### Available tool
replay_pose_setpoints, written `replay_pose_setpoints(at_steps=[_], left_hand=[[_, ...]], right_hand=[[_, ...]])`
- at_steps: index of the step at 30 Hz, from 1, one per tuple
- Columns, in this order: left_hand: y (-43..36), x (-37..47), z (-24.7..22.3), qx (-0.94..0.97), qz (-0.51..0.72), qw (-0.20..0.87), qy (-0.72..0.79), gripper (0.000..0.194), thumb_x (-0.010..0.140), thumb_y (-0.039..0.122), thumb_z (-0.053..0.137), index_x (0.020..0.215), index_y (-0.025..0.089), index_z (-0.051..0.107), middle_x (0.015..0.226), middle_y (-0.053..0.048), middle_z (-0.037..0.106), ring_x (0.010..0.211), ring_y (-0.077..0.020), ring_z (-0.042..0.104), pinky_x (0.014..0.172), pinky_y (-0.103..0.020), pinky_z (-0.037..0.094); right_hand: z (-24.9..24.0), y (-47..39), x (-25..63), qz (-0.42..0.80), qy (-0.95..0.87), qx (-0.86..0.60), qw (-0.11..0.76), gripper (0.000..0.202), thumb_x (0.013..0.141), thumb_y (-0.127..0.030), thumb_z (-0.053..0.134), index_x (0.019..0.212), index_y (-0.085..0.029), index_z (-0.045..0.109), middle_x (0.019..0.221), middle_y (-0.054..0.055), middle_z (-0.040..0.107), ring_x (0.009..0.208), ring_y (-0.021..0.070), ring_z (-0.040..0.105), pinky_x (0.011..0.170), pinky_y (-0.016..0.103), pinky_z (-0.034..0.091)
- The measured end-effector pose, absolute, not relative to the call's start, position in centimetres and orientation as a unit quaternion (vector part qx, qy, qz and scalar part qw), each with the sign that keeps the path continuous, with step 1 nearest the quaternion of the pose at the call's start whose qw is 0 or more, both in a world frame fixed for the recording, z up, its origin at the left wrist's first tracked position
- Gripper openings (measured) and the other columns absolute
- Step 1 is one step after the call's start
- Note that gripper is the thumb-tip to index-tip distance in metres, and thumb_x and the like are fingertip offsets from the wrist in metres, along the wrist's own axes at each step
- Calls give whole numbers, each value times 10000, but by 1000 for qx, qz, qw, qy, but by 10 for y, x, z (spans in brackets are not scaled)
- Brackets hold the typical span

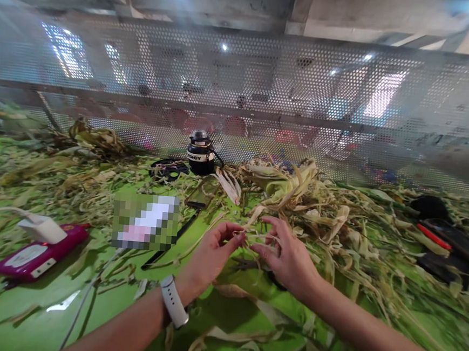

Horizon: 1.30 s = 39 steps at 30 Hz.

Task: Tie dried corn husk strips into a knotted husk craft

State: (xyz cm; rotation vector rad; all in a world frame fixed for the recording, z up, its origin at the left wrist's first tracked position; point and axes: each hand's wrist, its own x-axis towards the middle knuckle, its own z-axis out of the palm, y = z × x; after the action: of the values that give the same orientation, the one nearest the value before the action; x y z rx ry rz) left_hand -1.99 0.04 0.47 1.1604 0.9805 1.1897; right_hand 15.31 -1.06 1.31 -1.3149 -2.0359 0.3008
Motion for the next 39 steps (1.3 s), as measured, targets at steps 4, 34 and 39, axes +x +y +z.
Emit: replay_pose_setpoints(at_steps=[4, 34, 39], left_hand=[[4, -22, -1, 519, 500, 543, 432, 216, 734, 339, 653, 835, 160, 586, 759, -11, 612, 731, -145, 550, 708, -271, 440], [0, -21, 9, 379, 509, 660, 401, 290, 645, 232, 754, 866, 145, 587, 869, -35, 640, 759, -118, 593, 728, -244, 496], [-3, -20, 9, 397, 516, 636, 415, 259, 664, 268, 735, 829, 162, 564, 813, -4, 614, 732, -118, 587, 716, -265, 505]], right_hand=[[13, -17, 155, -78, -841, -484, 229, 206, 878, -186, 490, 1066, -246, 551, 980, 48, 574, 646, 133, 571, 472, 206, 346], [19, -21, 156, -209, -902, -272, 262, 243, 940, -154, 388, 1048, -163, 605, 1114, 54, 658, 1081, 203, 519, 1041, 430, 332], [21, -21, 157, -201, -916, -244, 248, 266, 950, -153, 348, 1049, -142, 594, 1017, 75, 677, 950, 194, 567, 924, 380, 426]])
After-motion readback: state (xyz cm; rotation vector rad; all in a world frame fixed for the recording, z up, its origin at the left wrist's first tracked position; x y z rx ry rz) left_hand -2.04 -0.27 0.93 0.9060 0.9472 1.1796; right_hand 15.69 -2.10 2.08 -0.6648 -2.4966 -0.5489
